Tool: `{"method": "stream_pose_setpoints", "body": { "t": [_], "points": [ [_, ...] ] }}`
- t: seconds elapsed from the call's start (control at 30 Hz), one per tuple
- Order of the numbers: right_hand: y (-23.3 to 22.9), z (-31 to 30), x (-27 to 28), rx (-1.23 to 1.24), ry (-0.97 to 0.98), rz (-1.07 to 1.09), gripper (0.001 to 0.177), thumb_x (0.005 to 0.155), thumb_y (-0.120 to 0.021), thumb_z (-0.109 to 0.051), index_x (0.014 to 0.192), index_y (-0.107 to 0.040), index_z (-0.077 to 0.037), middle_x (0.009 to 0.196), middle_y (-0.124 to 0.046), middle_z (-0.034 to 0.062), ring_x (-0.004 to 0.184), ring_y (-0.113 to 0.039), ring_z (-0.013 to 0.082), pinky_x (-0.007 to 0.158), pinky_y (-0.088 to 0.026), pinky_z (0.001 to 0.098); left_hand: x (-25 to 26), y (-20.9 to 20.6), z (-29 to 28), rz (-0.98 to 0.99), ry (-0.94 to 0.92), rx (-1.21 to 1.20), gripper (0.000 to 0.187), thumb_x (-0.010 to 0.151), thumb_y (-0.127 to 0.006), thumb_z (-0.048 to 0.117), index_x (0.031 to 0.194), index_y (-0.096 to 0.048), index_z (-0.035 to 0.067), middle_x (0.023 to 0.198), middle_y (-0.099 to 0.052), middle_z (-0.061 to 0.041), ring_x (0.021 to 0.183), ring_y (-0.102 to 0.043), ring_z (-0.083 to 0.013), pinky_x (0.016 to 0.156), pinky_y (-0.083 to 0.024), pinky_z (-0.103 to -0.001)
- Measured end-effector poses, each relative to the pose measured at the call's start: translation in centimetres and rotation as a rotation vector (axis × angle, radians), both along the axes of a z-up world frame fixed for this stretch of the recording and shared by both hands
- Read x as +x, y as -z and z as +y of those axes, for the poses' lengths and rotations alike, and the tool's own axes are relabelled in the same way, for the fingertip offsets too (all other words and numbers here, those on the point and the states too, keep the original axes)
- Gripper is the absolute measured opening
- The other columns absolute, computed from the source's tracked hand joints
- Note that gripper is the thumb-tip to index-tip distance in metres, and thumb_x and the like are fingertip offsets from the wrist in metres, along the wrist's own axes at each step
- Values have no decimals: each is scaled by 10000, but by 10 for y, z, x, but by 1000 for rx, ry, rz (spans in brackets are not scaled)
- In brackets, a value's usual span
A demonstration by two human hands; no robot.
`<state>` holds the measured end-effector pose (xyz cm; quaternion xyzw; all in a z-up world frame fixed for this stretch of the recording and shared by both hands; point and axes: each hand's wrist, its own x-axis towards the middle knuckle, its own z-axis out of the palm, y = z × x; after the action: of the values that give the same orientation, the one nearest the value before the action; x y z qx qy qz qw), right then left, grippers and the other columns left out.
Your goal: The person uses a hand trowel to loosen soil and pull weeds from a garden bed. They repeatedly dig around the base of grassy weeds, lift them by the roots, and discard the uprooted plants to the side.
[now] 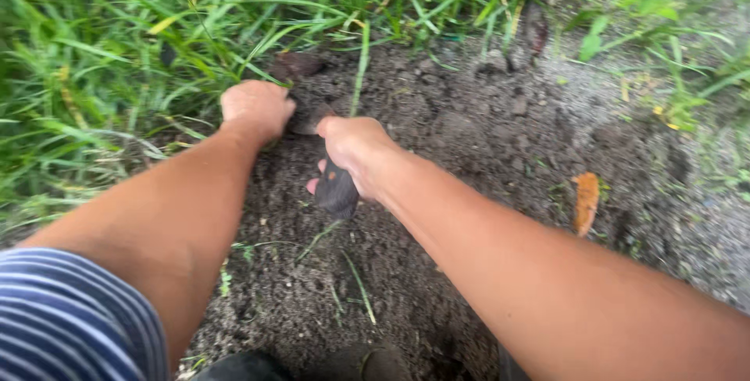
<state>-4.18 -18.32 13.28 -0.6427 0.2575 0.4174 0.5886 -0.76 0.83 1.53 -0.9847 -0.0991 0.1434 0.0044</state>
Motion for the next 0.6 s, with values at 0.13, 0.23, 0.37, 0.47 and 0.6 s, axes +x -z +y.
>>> {"method": "stream_pose_setpoints", "body": {
  "t": [0.13, 0.23, 0.37, 0.47, 0.6],
  "points": [
    [-7, -3, -14, -197, -213, -146, 463, 982, -602, -306, 1158, -550, 120, 825, -635, 202, 537, -664, 338, 535, -599, 512, -18, -6, 2, -64, -51, -93, 404, 999, -528, 435, 1052, -766, 113, 1090, -742, -154, 1034, -702, -370, 881, -565, -494],
    [-14, -20, -23, -356, -468, -364, 464, 979, -596, -339, 1093, -583, 110, 783, -706, 187, 501, -711, 304, 519, -611, 460, -34, -6, 9, -227, -207, -229, 390, 1012, -508, 424, 1116, -729, 119, 1102, -724, -177, 1023, -677, -407, 873, -539, -526],
    [-35, -33, -33, -465, -670, -618, 399, 963, -595, -365, 1080, -583, 16, 732, -739, 168, 484, -709, 274, 514, -559, 403, -53, -21, 20, -524, -311, -286, 350, 993, -540, 371, 1146, -695, 97, 1163, -688, -195, 1038, -638, -437, 846, -501, -568],
    [-47, -47, -34, -403, -594, -559, 414, 955, -605, -358, 1058, -590, 42, 732, -720, 164, 470, -708, 275, 478, -570, 401, -63, -36, 10, -547, -533, -299, 308, 1027, -557, 362, 1115, -683, 95, 1203, -680, -163, 1065, -654, -411, 907, -515, -542],
    [-52, -56, -28, -291, -425, -388, 423, 942, -618, -366, 1056, -570, 39, 726, -653, 170, 480, -688, 315, 445, -542, 436, -62, -51, -4, -531, -346, -168, 284, 1015, -599, 294, 1168, -629, 56, 1262, -637, -182, 1035, -663, -437, 866, -531, -545]
  ]
}}
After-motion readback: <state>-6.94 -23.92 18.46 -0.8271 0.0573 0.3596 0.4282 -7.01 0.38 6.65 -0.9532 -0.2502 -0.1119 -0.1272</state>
